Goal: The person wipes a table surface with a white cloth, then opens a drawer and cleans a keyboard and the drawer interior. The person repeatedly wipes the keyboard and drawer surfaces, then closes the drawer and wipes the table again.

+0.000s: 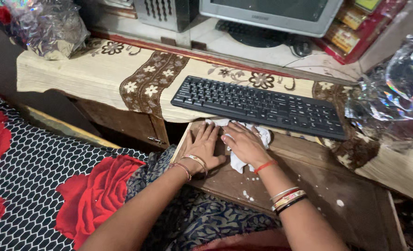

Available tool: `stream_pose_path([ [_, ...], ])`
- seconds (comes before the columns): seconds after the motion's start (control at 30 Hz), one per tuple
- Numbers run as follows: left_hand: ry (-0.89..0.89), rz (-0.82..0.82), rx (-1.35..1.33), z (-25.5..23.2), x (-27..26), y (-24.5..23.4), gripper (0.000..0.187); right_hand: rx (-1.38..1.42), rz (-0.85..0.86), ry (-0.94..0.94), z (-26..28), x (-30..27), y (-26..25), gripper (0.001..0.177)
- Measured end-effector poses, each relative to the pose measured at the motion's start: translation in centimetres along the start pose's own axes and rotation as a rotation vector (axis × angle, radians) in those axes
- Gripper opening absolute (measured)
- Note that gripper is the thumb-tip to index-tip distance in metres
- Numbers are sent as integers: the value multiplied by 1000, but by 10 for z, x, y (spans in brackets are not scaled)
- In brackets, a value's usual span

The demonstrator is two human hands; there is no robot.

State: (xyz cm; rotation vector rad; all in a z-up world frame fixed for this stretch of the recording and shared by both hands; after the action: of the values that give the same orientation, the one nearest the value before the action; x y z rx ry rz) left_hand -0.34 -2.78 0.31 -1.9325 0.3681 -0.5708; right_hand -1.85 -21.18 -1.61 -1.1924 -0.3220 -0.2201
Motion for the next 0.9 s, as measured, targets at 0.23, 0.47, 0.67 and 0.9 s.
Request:
stream_pose_path([
  [0.23,97,41,69,-29,-1,-6,113,-61,26,90,-41,-35,-36,59],
  [0.47,233,55,22,-64,3,14,112,-71,-10,145,-79,-69,-63,56],
  [0.67,307,103,-27,-91,-1,20,112,-135,-101,182,-109,-96,-79,54],
  [0.9,262,210,-20,-113,-8,13,111,-151,-379,323,-126,-132,-98,47],
])
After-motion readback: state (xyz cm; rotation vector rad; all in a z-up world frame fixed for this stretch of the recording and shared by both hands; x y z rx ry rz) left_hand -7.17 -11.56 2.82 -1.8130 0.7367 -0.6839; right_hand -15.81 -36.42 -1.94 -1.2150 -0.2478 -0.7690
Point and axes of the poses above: each hand's wrist, its own x-axis towards the middle knuckle, its own y-axis out of the palm, z = x × y, the point moved 1 cm from there along x, towards the middle knuckle, and after that the axes turned 14 degrees about -z, right-handed, at the moved point
